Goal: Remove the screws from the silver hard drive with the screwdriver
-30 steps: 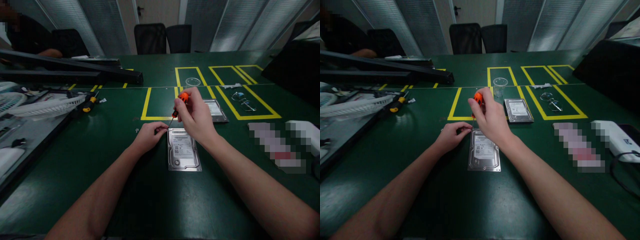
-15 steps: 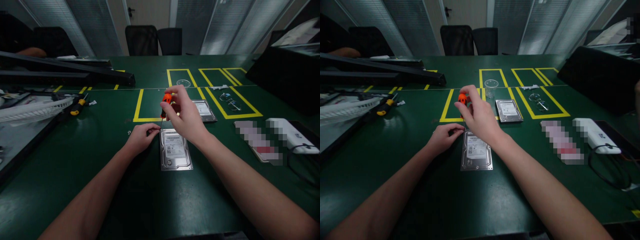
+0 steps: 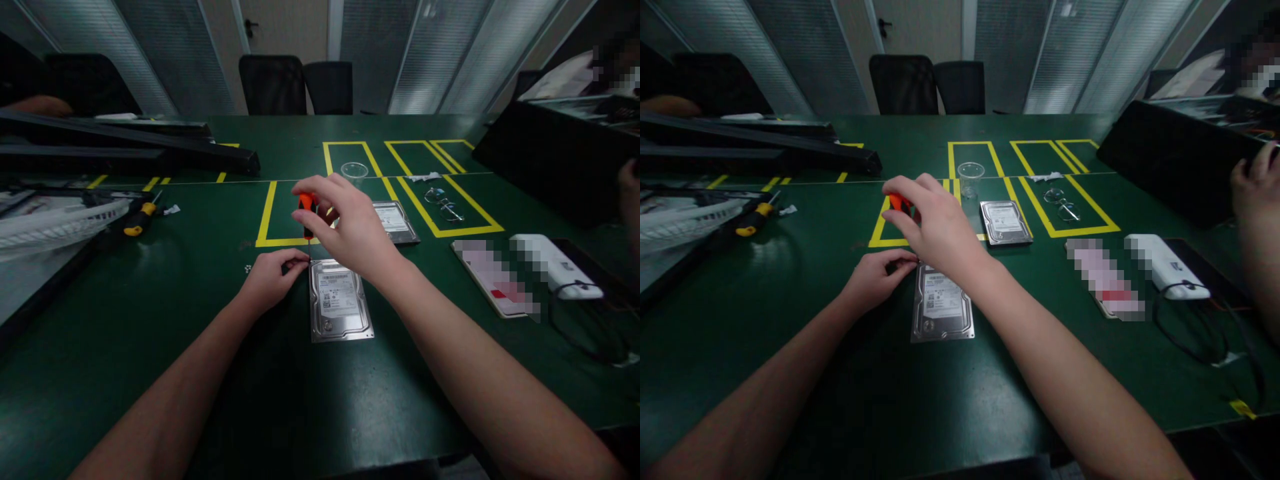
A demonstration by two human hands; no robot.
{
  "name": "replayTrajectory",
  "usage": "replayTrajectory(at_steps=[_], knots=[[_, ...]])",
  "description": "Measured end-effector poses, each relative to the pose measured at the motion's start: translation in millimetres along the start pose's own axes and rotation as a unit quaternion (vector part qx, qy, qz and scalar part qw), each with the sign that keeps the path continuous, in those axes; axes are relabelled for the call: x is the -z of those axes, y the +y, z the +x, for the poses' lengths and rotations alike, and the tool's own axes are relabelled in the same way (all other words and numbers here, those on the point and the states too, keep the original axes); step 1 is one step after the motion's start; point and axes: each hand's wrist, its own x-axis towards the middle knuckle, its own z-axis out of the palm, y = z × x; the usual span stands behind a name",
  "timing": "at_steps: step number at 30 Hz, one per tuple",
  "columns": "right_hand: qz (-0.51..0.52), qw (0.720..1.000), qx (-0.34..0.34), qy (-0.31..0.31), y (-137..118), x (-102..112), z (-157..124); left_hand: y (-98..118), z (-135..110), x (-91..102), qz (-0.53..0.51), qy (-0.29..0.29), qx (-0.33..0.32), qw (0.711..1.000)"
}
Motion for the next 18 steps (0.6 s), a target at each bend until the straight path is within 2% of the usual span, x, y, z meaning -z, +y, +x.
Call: replayTrajectory(at_steps=[7, 14, 18], knots=[[0.016, 0.999, 0.023, -0.043, -4.4, 2.6, 3.1, 0.7, 0.2, 0.1, -0.001, 0.001, 0.008, 1.000], [0.013, 1.000, 0.011, 0.005, -0.7, -1.2, 1.8, 2.5, 0.5, -0.8, -0.019, 0.002, 0.013, 1.000], [0.015, 1.000, 0.020, -0.009, 1.7, 0.7, 2.2, 0.8, 0.9, -1.4, -0.021, -0.002, 0.017, 1.000]])
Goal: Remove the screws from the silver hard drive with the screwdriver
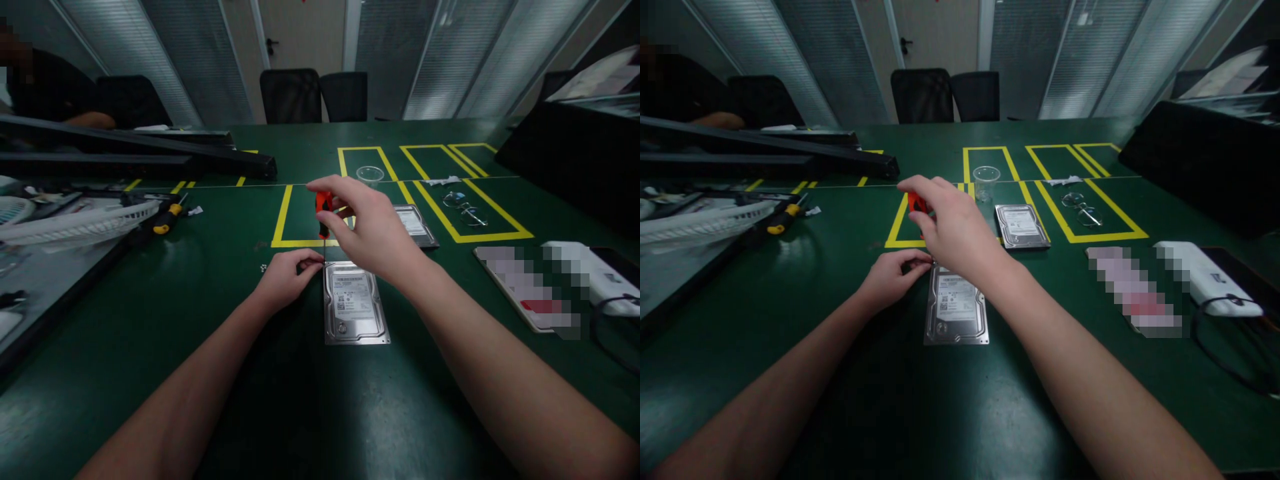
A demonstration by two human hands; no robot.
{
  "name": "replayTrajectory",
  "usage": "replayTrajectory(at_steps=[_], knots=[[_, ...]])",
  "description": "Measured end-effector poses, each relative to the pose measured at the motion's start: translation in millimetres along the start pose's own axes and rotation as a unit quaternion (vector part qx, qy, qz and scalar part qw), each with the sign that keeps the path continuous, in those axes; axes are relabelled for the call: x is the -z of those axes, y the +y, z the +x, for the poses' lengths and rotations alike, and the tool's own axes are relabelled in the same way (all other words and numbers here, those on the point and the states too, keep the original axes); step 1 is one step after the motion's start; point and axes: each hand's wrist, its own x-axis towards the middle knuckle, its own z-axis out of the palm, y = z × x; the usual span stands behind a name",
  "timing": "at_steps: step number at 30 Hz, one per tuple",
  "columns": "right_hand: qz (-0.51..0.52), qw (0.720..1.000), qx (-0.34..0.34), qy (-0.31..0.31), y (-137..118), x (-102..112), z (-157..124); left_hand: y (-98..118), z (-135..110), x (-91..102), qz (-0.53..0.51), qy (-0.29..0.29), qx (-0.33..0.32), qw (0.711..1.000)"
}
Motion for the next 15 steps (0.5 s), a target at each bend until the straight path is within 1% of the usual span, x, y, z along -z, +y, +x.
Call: replayTrajectory(at_steps=[5, 9, 15], knots=[[-0.007, 1.000, 0.004, -0.002, 5.0, 2.7, 0.1, 0.5, -0.2, 0.4, -0.020, -0.003, 0.007, 1.000], [0.002, 1.000, 0.000, -0.023, 5.7, 2.4, 0.2, -0.3, -0.3, -0.7, -0.020, -0.014, -0.002, 1.000], [-0.043, 0.999, -0.002, -0.017, 1.9, 1.6, -0.8, -2.0, 1.1, -1.1, -0.018, -0.034, -0.015, 0.999]])
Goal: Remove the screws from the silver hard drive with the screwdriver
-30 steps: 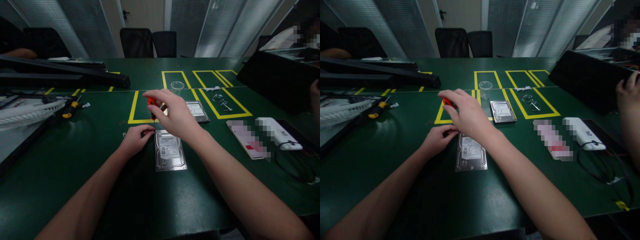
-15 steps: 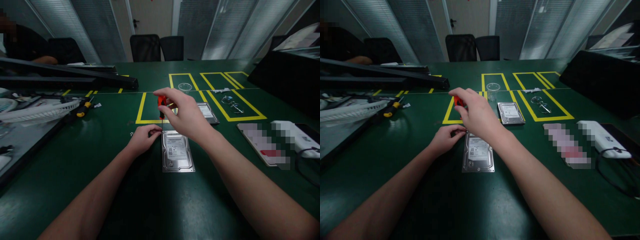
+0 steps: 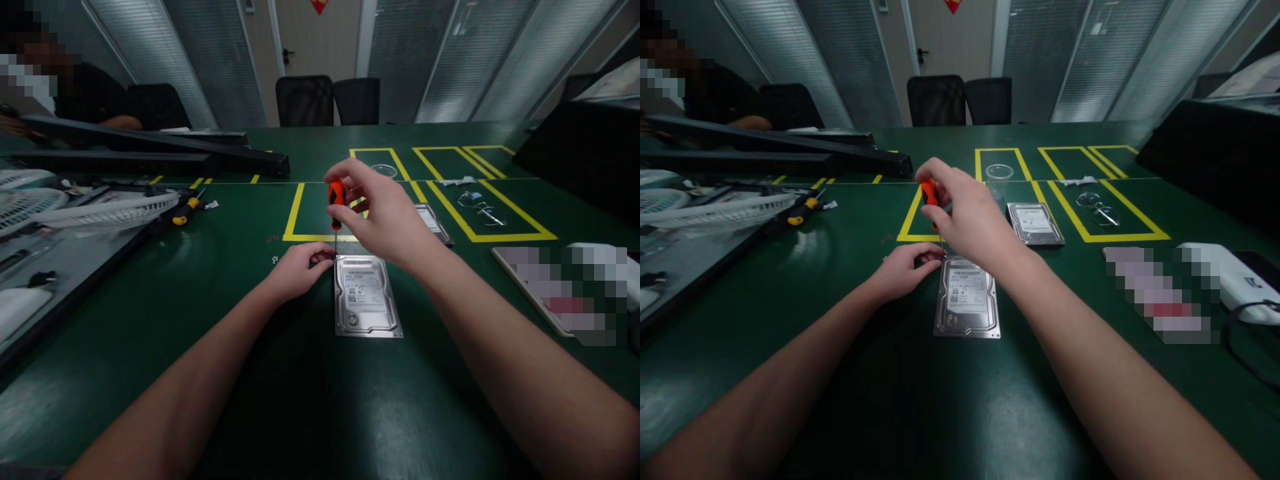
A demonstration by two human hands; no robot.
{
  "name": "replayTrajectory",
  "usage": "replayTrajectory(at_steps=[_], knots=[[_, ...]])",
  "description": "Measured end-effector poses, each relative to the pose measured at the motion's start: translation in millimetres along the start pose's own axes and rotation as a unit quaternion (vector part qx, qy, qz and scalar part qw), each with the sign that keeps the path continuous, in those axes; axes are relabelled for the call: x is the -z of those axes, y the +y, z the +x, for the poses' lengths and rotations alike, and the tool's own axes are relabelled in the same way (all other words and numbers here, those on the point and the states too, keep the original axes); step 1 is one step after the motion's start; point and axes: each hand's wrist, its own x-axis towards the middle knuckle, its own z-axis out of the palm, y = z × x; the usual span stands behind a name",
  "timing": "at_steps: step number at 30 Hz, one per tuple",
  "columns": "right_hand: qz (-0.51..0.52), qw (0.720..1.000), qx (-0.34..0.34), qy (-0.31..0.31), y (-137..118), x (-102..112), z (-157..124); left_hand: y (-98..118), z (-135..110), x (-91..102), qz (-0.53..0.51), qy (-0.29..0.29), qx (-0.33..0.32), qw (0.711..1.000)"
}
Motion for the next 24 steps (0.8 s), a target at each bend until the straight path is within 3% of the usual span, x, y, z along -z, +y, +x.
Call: replayTrajectory(at_steps=[15, 24], knots=[[-0.056, 0.996, -0.027, -0.069, -15.2, 27.6, 0.1, 4.9, -2.0, 3.1, 0.007, -0.040, -0.009, 0.999], [-0.064, 0.997, -0.019, -0.049, -21.2, 25.6, 0.0, 4.5, -3.6, 2.5, -0.024, -0.041, -0.022, 0.999]])
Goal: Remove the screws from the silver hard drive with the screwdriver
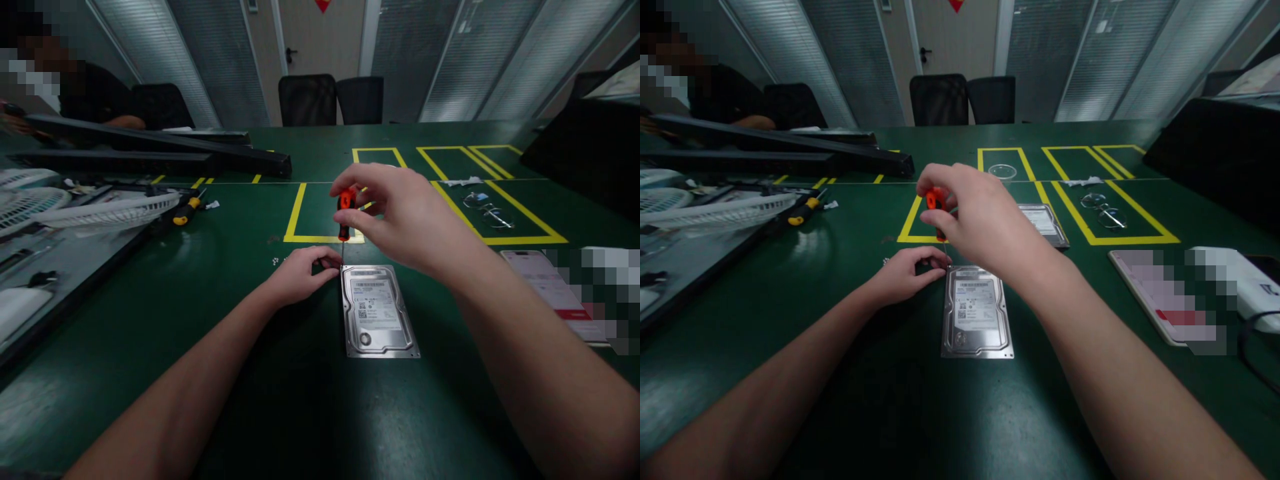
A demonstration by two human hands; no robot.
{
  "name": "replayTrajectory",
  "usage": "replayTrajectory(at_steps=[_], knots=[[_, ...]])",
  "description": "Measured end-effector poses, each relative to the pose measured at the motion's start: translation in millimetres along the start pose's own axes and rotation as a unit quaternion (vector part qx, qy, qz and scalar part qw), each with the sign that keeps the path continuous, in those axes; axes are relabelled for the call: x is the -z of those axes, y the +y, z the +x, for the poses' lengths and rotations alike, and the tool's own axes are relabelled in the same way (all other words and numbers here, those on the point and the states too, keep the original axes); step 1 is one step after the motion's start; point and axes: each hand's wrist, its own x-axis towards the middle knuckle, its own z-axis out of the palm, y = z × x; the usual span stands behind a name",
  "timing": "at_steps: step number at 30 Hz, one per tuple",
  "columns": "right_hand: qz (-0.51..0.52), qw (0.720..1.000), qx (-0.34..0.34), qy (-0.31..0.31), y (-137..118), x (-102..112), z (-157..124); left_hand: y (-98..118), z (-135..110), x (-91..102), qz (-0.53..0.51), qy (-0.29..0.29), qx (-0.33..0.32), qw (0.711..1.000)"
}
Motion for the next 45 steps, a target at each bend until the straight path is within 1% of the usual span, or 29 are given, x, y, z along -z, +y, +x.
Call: replayTrajectory(at_steps=[3, 6, 10, 13, 17, 22, 27, 35, 40, 45], knots=[[0.003, 1.000, 0.009, -0.006, -0.5, 2.4, 0.4, -2.6, 1.8, -2.2, -0.007, 0.030, -0.001, 1.000], [0.008, 1.000, 0.003, -0.022, 1.6, 5.9, 0.7, -4.1, 3.2, -3.7, -0.003, 0.057, 0.003, 0.998], [0.022, 0.999, -0.003, -0.038, 4.3, 6.9, 0.7, -3.9, 3.5, -4.7, 0.007, 0.072, 0.009, 0.997], [0.026, 0.999, 0.001, -0.025, 3.1, 4.1, 1.2, -2.6, 3.3, -5.0, 0.019, 0.079, 0.007, 0.997], [0.018, 1.000, -0.001, -0.006, -1.1, -0.4, 2.3, -0.7, 3.1, -4.9, 0.037, 0.082, -0.002, 0.996], [0.040, 0.999, 0.002, -0.017, -3.4, 1.0, 2.0, -0.4, 3.1, -4.7, 0.054, 0.077, -0.002, 0.996], [0.030, 0.999, -0.011, -0.025, -3.9, 3.6, 0.8, 0.0, 2.8, -4.3, 0.062, 0.074, 0.003, 0.995], [0.012, 1.000, -0.010, -0.009, -6.7, -2.0, 1.8, 0.2, 2.8, -4.3, 0.061, 0.073, -0.003, 0.995], [0.033, 0.999, -0.007, -0.008, -2.0, 0.0, 1.8, 0.6, 3.3, -4.2, 0.061, 0.074, -0.003, 0.995], [0.025, 1.000, -0.007, -0.018, -1.2, 2.1, 0.0, 1.9, 3.5, -3.8, 0.066, 0.071, 0.006, 0.995]])
